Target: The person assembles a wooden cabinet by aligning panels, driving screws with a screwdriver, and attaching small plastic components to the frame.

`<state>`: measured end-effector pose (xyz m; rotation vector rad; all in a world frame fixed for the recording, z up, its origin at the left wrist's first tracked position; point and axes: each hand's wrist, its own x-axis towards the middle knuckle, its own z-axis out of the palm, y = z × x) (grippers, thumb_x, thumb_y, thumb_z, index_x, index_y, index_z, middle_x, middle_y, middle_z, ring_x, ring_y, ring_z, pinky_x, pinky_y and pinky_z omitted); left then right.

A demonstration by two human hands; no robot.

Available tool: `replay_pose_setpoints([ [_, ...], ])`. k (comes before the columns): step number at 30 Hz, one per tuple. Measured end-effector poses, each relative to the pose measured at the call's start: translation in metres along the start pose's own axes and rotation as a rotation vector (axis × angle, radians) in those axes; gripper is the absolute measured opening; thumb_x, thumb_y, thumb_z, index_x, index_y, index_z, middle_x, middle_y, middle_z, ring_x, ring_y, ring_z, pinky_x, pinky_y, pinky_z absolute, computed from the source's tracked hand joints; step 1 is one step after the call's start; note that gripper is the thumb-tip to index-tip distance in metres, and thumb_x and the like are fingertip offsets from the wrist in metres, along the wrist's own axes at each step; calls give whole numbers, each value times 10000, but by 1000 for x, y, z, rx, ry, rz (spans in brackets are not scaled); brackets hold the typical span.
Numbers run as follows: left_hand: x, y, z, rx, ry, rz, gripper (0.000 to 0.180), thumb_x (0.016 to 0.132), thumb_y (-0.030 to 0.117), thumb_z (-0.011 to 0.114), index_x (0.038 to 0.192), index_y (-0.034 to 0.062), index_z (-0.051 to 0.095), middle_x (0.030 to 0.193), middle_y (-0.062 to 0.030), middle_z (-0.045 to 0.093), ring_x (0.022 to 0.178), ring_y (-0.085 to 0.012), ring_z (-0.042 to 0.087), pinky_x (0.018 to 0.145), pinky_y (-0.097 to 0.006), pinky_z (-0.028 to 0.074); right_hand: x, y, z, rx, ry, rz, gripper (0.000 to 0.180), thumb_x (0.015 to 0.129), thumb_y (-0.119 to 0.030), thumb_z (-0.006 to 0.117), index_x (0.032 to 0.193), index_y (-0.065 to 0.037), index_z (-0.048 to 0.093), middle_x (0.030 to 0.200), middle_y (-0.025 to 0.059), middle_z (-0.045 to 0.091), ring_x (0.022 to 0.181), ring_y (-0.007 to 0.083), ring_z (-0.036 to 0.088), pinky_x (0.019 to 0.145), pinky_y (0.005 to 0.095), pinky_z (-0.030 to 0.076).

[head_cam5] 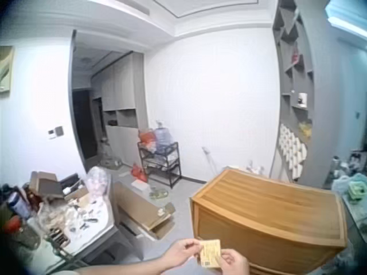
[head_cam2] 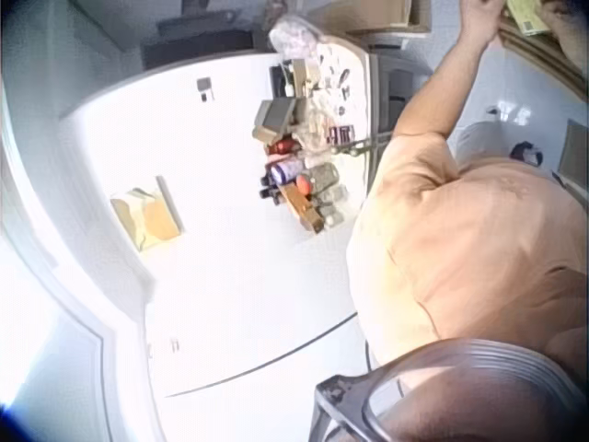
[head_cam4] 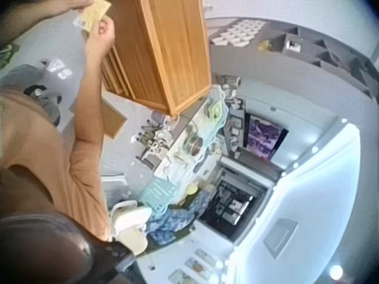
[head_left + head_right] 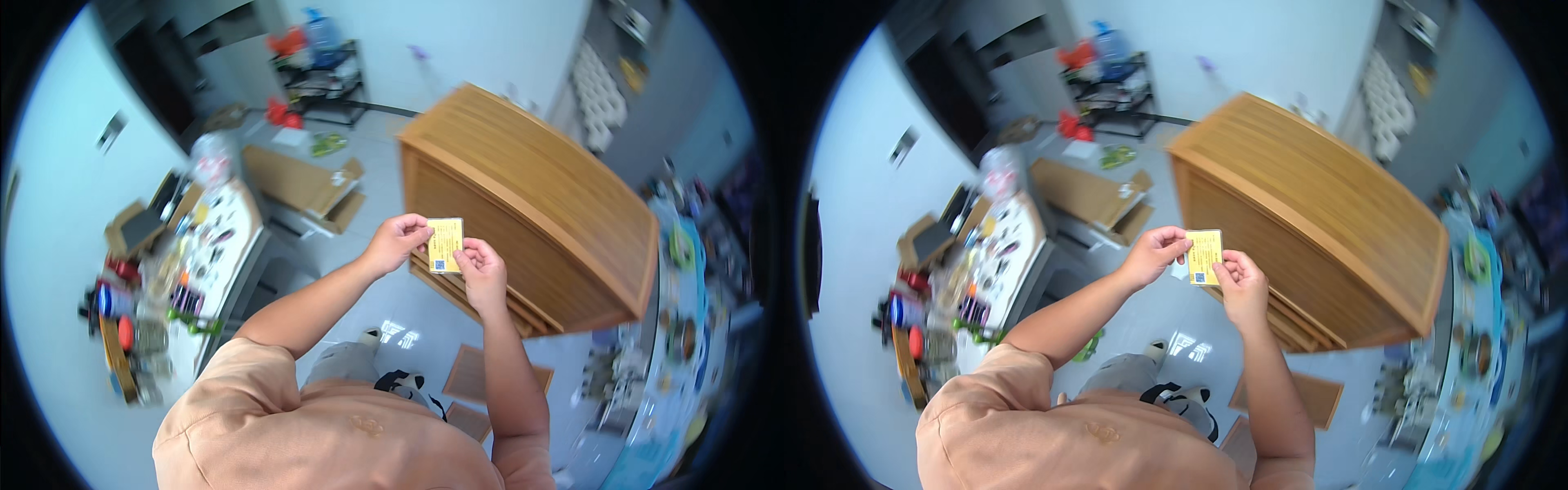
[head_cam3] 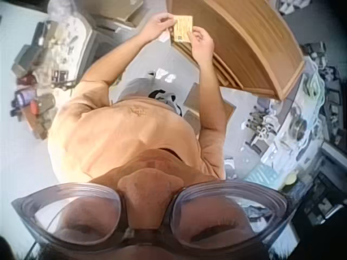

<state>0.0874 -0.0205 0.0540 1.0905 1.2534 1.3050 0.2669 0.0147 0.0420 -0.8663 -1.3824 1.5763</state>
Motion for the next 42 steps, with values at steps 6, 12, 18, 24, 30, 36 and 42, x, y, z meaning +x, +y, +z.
replay_pose_setpoints([
  [6, -76, 31, -106, -39, 460, 119, 133, 869, 142, 563, 936, 29, 580, 787, 5, 587, 656, -54, 515, 581, -198, 394, 29, -15, 130, -3, -349, 59, 210, 838, -35, 576, 1035, 32, 547, 806, 40, 597, 618, 44, 506, 535, 176, 409],
  [12, -144, 16, -234, -194, 770, 138, 132, 880, 117, 524, 962, 15, 547, 767, -10, 588, 640, -54, 524, 582, -187, 416, 43, 11, 281, -129, -657, 122, 192, 830, -47, 582, 1010, 15, 554, 728, 12, 571, 572, 50, 497, 507, 186, 401],
  [18, -202, -48, -340, -70, 959, -209, 576, 820, 192, 576, 1288, -58, 350, 1130, -185, 547, 879, -214, 599, 763, -291, 483, 56, 98, 415, -215, -758, 337, 125, 858, -90, 539, 935, 8, 555, 628, 5, 532, 509, 66, 477, 472, 200, 390],
  [24, -280, 23, -426, 599, 863, -336, 399, 833, 290, 592, 1180, 101, 537, 1092, -128, 581, 974, -238, 565, 839, -324, 448, 87, 154, 508, -576, -781, 366, 126, 849, -105, 521, 913, -9, 572, 624, 5, 527, 508, 88, 495, 456, 224, 400],
  [30, -350, 16, -491, 526, 1093, -463, 358, 824, 265, 584, 1106, 46, 565, 1078, -130, 600, 968, -256, 587, 815, -328, 461, 77, 193, 616, -437, -835, 388, 186, 833, -139, 540, 943, -16, 626, 742, 66, 617, 617, 125, 572, 553, 264, 464],
  [36, -383, -2, -474, 395, 1213, -561, 329, 823, 210, 595, 1099, 32, 570, 985, -130, 631, 882, -215, 607, 766, -305, 474, 59, 254, 655, -1275, -1332, -793, 196, 809, -173, 494, 891, -115, 662, 876, 90, 619, 872, 253, 586, 731, 390, 458],
  [42, -388, 19, -476, 357, 1259, -392, 300, 823, 185, 596, 1077, 26, 578, 937, -108, 634, 824, -182, 596, 742, -294, 475, 50, 276, 669, -1508, -1388, -922, 206, 810, -157, 476, 879, -143, 670, 947, 57, 571, 951, 212, 541, 804, 366, 407],
])
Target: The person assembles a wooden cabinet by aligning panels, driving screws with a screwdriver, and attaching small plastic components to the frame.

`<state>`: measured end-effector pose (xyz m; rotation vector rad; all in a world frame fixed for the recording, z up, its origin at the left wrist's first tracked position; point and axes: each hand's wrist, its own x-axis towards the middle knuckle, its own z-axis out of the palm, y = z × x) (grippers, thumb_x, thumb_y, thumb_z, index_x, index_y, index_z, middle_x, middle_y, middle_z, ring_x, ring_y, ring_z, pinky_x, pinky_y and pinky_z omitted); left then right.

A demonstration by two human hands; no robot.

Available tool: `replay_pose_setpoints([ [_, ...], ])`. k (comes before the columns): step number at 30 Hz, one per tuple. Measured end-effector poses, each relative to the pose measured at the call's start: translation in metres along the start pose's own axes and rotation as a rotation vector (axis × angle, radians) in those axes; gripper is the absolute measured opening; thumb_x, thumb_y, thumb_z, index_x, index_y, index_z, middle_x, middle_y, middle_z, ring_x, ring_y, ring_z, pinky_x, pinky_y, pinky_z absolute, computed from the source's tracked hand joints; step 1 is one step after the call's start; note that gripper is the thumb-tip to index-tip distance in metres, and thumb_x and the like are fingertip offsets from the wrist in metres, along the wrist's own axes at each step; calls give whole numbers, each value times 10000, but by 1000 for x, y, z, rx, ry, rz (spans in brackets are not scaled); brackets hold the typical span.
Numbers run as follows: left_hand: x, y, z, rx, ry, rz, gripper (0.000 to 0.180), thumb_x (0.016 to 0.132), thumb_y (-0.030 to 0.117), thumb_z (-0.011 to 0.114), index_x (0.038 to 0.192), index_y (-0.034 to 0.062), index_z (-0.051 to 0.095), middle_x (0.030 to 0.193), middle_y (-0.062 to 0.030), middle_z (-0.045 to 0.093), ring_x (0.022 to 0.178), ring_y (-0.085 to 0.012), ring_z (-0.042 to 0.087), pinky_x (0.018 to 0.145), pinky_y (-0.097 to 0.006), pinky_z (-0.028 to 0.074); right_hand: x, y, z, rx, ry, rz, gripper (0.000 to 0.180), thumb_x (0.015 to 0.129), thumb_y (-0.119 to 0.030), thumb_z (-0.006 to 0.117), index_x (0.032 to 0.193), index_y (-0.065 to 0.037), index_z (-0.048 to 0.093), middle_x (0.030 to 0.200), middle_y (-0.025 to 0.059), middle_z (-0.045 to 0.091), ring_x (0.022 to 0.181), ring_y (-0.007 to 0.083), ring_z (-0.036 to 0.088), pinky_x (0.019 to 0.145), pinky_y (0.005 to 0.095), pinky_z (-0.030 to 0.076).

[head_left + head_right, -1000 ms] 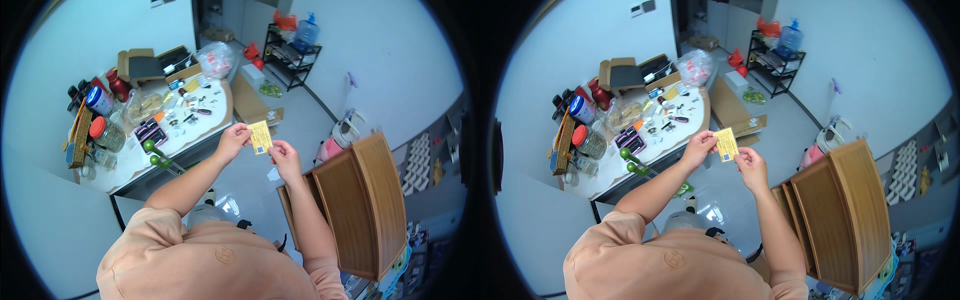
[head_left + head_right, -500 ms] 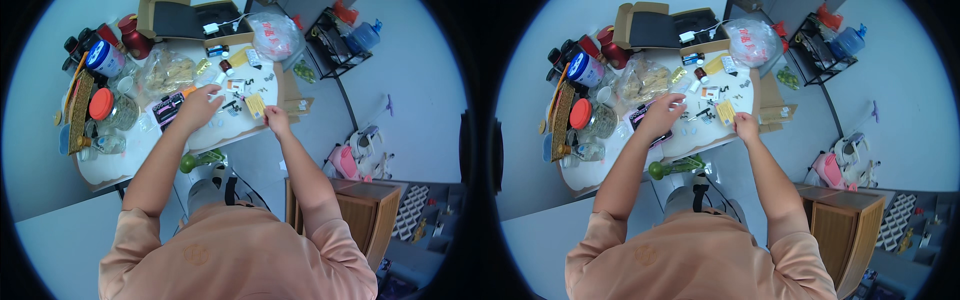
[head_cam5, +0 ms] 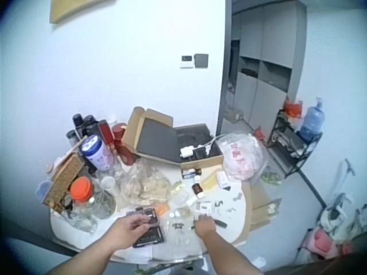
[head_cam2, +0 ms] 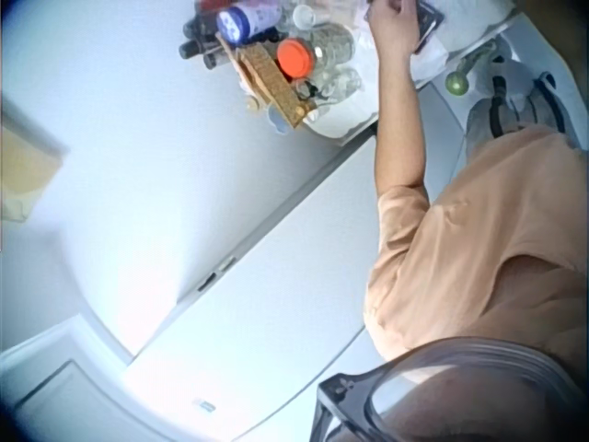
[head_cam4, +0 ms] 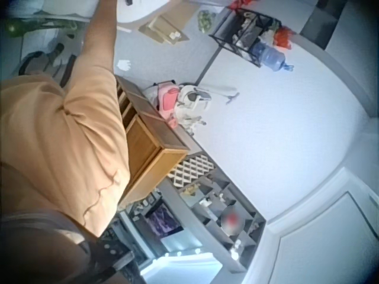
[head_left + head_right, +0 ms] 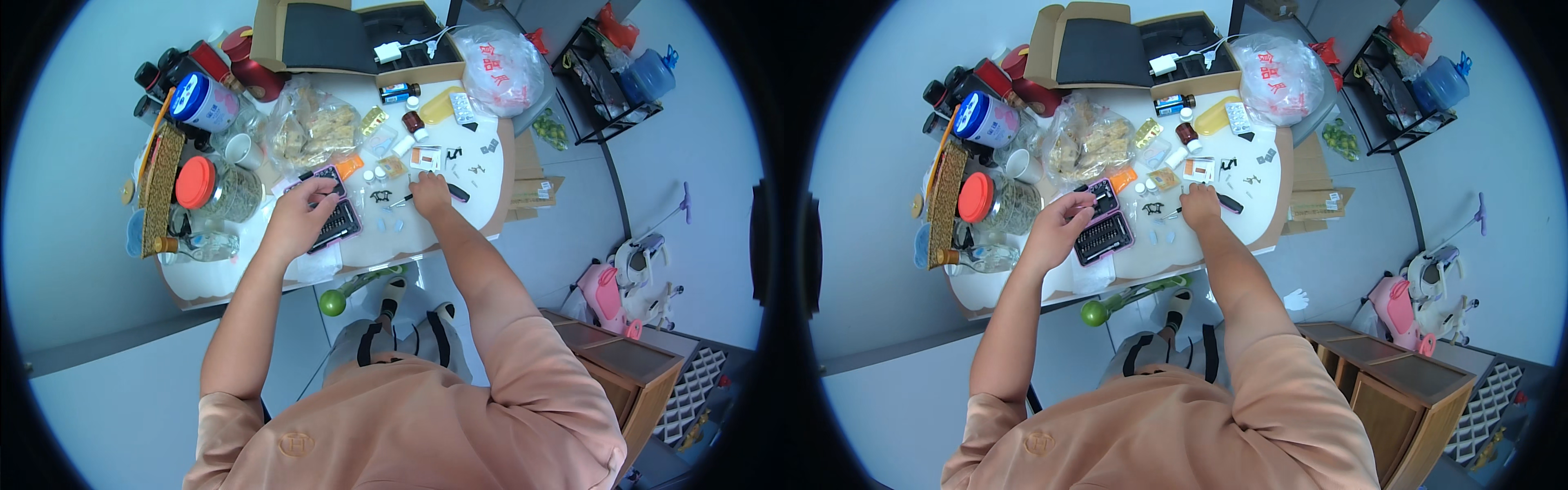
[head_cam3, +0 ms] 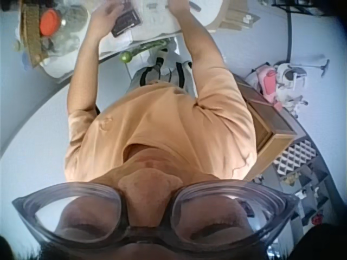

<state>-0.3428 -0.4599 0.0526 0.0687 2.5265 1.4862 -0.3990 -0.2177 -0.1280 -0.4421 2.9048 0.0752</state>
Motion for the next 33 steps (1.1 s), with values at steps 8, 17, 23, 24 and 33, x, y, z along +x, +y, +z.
replay_pose_setpoints([
  [8, 38, 97, 58, 149, -139, 289, 201, 863, 149, 558, 1010, 18, 601, 833, -28, 611, 784, -92, 552, 714, -234, 445, -72, 47, -33, 335, 511, 131, 96, 770, -122, 537, 861, -93, 544, 860, 86, 586, 890, 263, 560, 784, 370, 412],
  [17, -75, 197, 311, -96, -847, 634, 214, 856, 184, 562, 987, 22, 613, 825, -44, 630, 775, -102, 563, 707, -244, 446, -449, 106, -22, 866, 901, 1191, 241, 774, -100, 504, 1013, -83, 486, 821, 152, 605, 785, 335, 583, 706, 410, 459],
  [23, -268, 160, 490, 56, -1445, 543, 246, 897, 223, 510, 1058, 51, 581, 965, -12, 614, 838, -91, 540, 690, -226, 411, -715, 9, 43, 641, 1372, 1777, 152, 842, -165, 527, 952, -61, 526, 732, 153, 591, 683, 320, 586, 626, 368, 456],
  [24, -299, 148, 515, 69, -1493, 472, 252, 899, 236, 504, 1064, 61, 580, 971, -11, 616, 842, -97, 543, 689, -231, 410, -752, -11, 62, 622, 1455, 1855, 165, 867, -203, 531, 940, -55, 544, 748, 147, 596, 670, 306, 586, 621, 357, 456],
  [33, -440, 49, 644, 249, -1554, -7, 570, 855, 502, 506, 1214, 62, 462, 1194, -96, 523, 1048, -190, 514, 855, -350, 421, -907, -109, 144, 631, 1567, 2188, 194, 886, -215, 520, 908, -29, 568, 697, 96, 565, 614, 185, 521, 609, 301, 435],
])
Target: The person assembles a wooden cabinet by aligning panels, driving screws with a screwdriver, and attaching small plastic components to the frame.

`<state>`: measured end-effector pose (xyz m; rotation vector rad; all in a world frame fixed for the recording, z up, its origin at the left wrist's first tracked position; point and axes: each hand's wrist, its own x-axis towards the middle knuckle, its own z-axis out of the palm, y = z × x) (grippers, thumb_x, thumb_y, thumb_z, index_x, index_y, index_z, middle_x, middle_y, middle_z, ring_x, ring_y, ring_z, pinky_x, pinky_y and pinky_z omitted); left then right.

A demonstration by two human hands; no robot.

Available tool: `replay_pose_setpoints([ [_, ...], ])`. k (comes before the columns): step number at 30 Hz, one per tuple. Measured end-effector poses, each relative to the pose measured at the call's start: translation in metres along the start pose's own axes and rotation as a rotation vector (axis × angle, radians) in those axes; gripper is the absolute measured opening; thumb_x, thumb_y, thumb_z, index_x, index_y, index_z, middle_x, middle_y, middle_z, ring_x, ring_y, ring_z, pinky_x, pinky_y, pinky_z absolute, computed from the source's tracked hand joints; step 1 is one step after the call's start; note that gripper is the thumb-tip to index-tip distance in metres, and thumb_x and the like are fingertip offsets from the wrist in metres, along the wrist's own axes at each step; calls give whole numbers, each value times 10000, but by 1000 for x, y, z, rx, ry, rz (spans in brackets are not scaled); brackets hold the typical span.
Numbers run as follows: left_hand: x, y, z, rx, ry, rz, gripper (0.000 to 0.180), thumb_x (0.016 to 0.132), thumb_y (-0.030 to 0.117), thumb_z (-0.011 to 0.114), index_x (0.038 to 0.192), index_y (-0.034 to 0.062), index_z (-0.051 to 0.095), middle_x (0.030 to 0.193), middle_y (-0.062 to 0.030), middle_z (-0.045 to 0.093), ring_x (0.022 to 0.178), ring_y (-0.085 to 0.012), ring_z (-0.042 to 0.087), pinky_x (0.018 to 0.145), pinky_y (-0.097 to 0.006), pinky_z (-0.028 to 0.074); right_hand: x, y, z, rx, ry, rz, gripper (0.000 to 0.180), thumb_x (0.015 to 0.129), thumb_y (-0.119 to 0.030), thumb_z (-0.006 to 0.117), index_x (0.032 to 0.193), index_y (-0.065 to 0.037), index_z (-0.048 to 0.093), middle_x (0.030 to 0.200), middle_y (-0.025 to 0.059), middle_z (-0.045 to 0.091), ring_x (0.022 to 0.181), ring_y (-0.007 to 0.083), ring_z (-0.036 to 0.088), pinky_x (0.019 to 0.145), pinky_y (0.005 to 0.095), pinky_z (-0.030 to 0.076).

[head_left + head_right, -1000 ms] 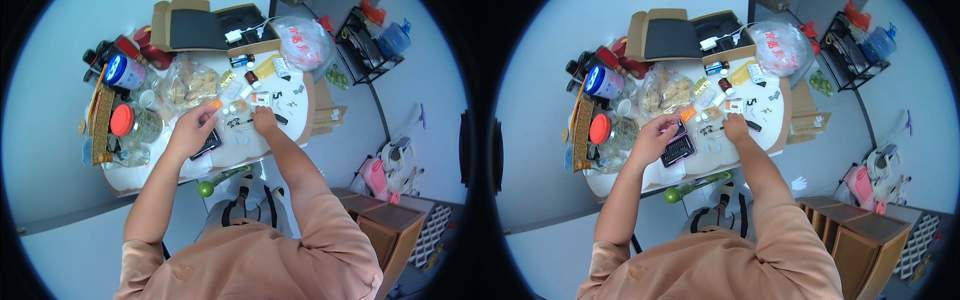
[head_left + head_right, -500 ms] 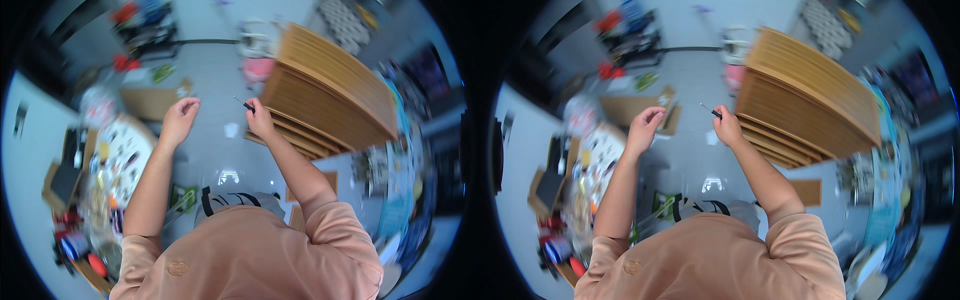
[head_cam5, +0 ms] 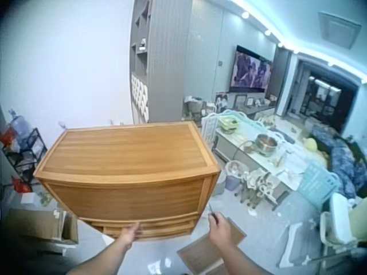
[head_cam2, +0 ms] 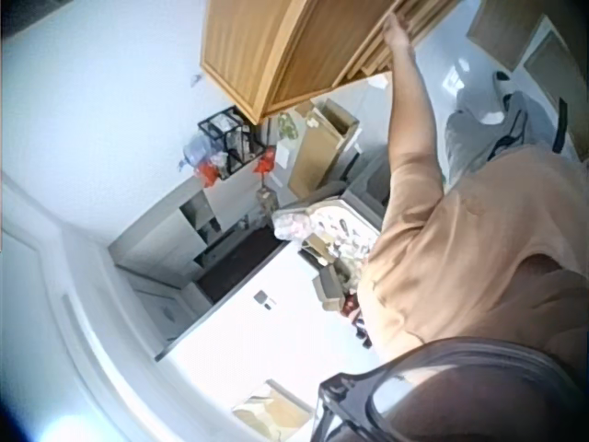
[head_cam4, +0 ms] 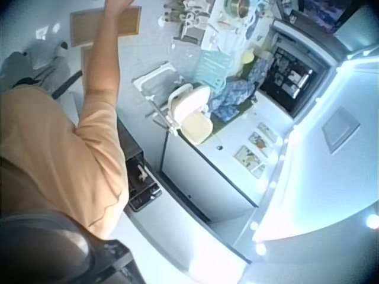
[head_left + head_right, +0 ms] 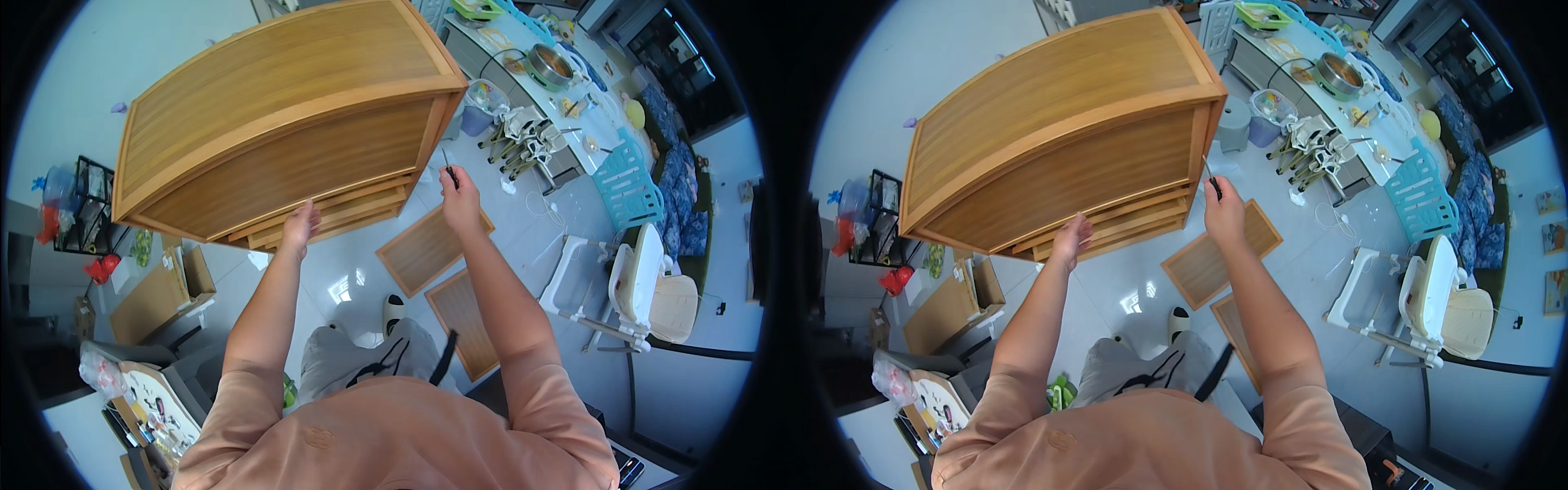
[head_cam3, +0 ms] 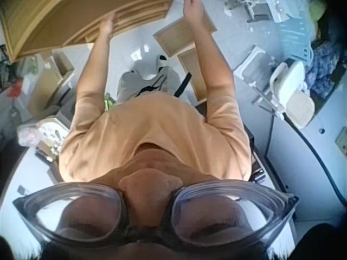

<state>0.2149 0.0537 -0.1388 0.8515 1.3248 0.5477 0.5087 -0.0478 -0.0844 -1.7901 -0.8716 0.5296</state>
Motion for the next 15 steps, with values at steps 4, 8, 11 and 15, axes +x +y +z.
replay_pose_setpoints([
  [4, 43, -18, 33, -102, 13, -99, 782, 821, 576, 499, 1341, 28, 296, 1344, -165, 377, 1206, -247, 407, 962, -370, 363, 29, 14, 7, 43, 41, -107, 216, 883, -207, 526, 1012, -46, 591, 716, 89, 585, 619, 184, 525, 613, 295, 437],
  [8, 76, -44, 63, -325, -109, 45, 864, 809, 590, 497, 1373, 7, 199, 1389, -188, 297, 1271, -264, 325, 1008, -358, 323, 52, 13, 8, 45, 57, -281, 250, 871, -187, 538, 1077, -57, 594, 661, 94, 582, 546, 175, 513, 546, 282, 424],
  [11, 88, -50, 89, -558, -253, 198, 602, 866, 448, 517, 1253, 18, 349, 1271, -191, 434, 1174, -258, 450, 925, -336, 415, 66, 5, 2, -49, 167, -430, 230, 858, -174, 547, 1049, -54, 595, 578, 75, 544, 478, 163, 483, 486, 282, 396],
  [15, 111, -53, 96, -475, -332, 392, 587, 871, 506, 462, 1142, -16, 467, 1071, -182, 574, 972, -248, 579, 843, -340, 469, 76, -5, 4, -43, 326, -647, 169, 805, -113, 572, 957, -74, 509, 553, 72, 538, 475, 201, 528, 470, 306, 406],
])
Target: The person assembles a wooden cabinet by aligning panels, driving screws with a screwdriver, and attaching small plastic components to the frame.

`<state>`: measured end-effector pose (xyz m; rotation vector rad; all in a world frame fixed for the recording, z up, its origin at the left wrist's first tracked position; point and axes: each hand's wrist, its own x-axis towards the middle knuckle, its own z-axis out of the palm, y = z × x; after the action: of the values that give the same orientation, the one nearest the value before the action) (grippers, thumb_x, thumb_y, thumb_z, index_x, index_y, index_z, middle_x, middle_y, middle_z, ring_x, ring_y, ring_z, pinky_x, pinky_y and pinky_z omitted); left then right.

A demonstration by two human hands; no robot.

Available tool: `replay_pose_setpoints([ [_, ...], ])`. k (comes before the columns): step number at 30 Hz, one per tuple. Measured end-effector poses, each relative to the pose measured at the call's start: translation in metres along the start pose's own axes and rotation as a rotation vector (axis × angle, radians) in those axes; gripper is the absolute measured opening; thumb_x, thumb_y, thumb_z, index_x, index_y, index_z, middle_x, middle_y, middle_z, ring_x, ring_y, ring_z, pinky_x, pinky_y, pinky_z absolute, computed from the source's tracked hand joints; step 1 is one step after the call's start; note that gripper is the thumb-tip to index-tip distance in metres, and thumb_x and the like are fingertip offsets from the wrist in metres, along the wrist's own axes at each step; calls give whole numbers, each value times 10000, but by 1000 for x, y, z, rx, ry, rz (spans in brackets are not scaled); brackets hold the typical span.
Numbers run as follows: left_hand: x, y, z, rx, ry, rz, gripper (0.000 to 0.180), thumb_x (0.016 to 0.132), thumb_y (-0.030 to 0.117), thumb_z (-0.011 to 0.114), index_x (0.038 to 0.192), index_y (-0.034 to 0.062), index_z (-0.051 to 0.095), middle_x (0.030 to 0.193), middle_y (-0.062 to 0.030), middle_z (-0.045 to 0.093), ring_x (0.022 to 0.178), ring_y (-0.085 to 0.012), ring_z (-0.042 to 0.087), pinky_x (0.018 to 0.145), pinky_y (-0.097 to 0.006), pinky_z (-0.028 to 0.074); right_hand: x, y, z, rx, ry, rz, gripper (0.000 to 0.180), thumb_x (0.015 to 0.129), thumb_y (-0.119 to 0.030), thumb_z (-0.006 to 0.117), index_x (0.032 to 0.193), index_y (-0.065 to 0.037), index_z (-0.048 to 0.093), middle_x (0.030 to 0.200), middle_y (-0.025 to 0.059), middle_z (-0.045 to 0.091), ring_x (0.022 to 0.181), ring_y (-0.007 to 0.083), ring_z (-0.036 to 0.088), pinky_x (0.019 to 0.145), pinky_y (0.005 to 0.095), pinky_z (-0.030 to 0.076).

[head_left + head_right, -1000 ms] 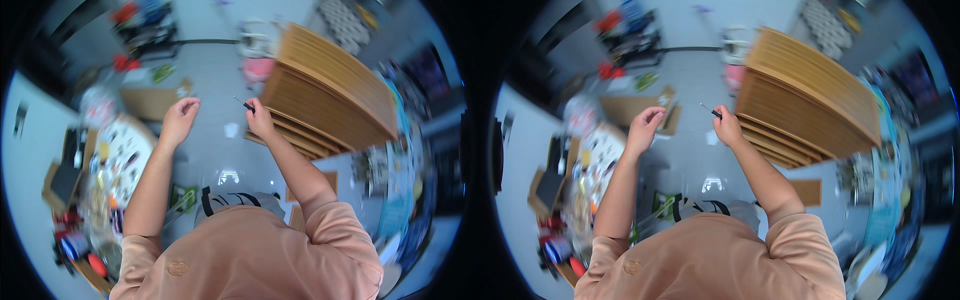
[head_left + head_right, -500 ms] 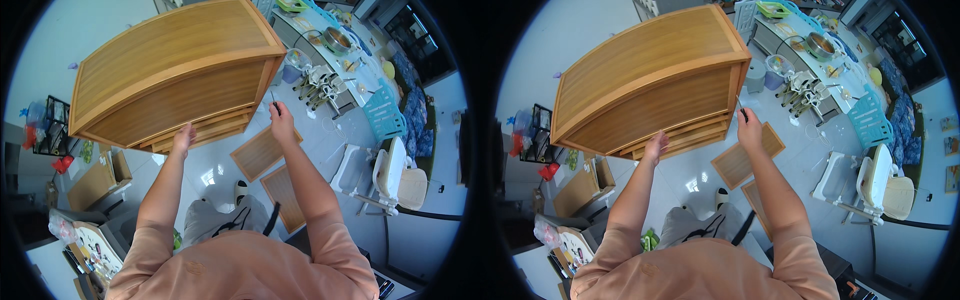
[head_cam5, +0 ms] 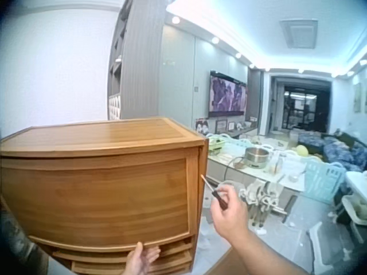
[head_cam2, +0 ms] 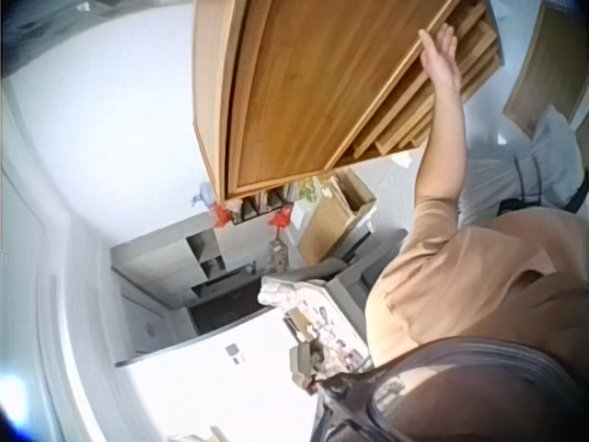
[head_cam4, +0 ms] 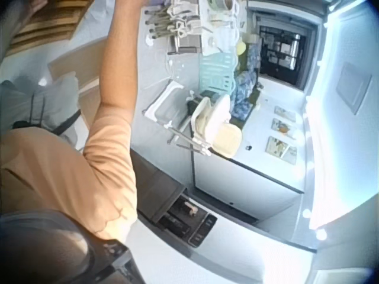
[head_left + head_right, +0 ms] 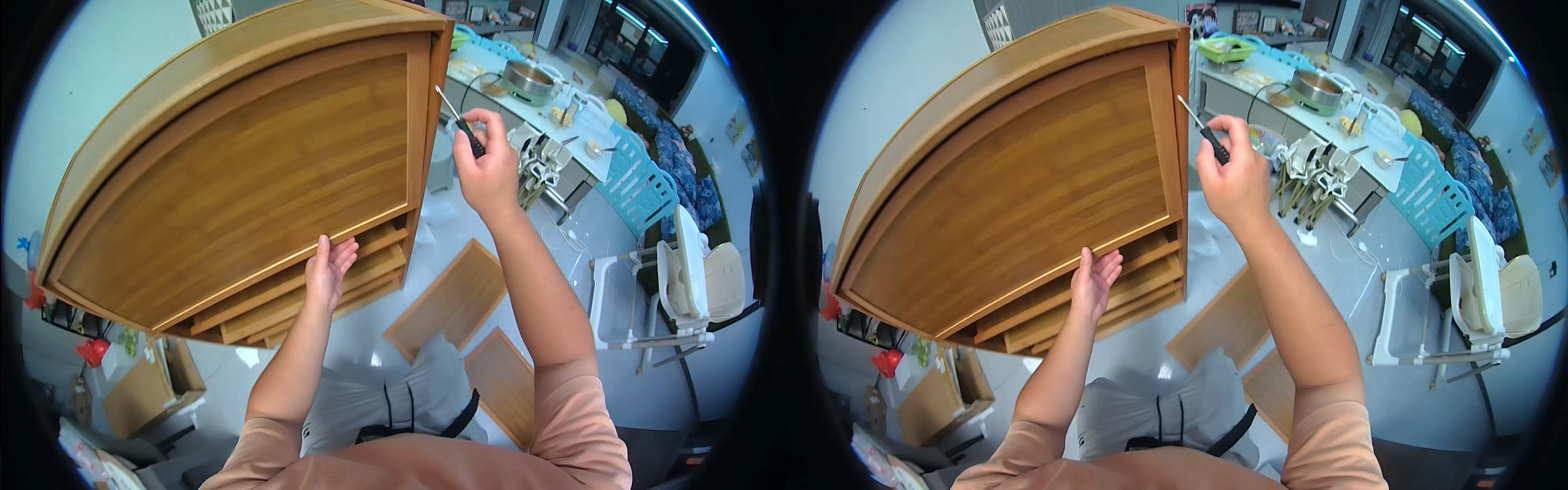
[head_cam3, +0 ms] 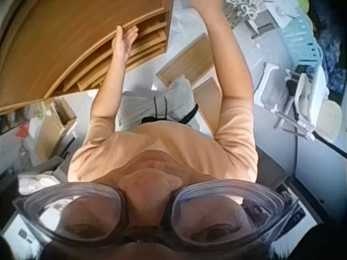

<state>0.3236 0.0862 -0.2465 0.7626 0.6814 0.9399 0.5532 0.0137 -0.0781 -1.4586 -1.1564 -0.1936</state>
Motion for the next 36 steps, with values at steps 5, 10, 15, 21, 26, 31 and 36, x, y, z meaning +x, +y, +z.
replay_pose_setpoints([
  [5, 6, 8, 23, 212, -164, -21, 781, 861, 629, 312, 1107, -87, 504, 983, -174, 615, 868, -218, 618, 772, -315, 497, 10, 7, -7, -184, 272, -388, 115, 786, -149, 608, 897, -122, 594, 592, 87, 584, 521, 249, 583, 473, 333, 438],
  [10, 5, 10, 24, 115, -172, 122, 743, 876, 595, 333, 1137, -86, 473, 1066, -176, 592, 946, -225, 598, 796, -312, 483, 16, -23, -4, -252, 303, -470, 132, 791, -178, 588, 908, -118, 592, 689, 94, 624, 594, 279, 602, 521, 374, 456],
  [15, 9, -24, 17, 2, -140, 289, 600, 885, 497, 448, 1155, -39, 464, 1137, -152, 561, 1029, -207, 555, 814, -296, 456, 24, -30, -10, -297, 279, -420, 136, 797, -210, 570, 900, -123, 593, 730, 98, 636, 648, 293, 613, 560, 387, 470],
  [21, 5, -20, 39, -139, -214, 447, 406, 875, 336, 559, 1121, 17, 517, 1015, -85, 590, 893, -189, 579, 763, -331, 490, 42, -46, -31, -459, 216, -438, 162, 806, -221, 563, 924, -118, 603, 762, 103, 641, 708, 300, 614, 613, 408, 474],
  [26, 0, -26, 54, -138, -90, 506, 346, 878, 285, 557, 1072, -1, 545, 971, -92, 591, 766, -170, 600, 581, -290, 530, 45, -55, -34, -574, 173, -470, 174, 812, -223, 568, 947, -122, 610, 799, 104, 646, 731, 297, 615, 641, 395, 479],
  [31, -10, -22, 71, -175, -33, 503, 326, 878, 266, 554, 1053, -8, 553, 966, -86, 588, 754, -158, 597, 568, -283, 530, 50, -59, -28, -659, 119, -522, 185, 810, -212, 566, 968, -133, 622, 846, 116, 646, 772, 294, 613, 680, 391, 483],
  [36, 2, -27, 58, -186, -101, 470, 323, 876, 256, 562, 1058, -10, 550, 997, -81, 580, 792, -153, 595, 566, -278, 531, 63, -55, -15, -722, 122, -582, 176, 811, -193, 545, 949, -95, 596, 810, 119, 635, 762, 299, 613, 670, 401, 486],
])
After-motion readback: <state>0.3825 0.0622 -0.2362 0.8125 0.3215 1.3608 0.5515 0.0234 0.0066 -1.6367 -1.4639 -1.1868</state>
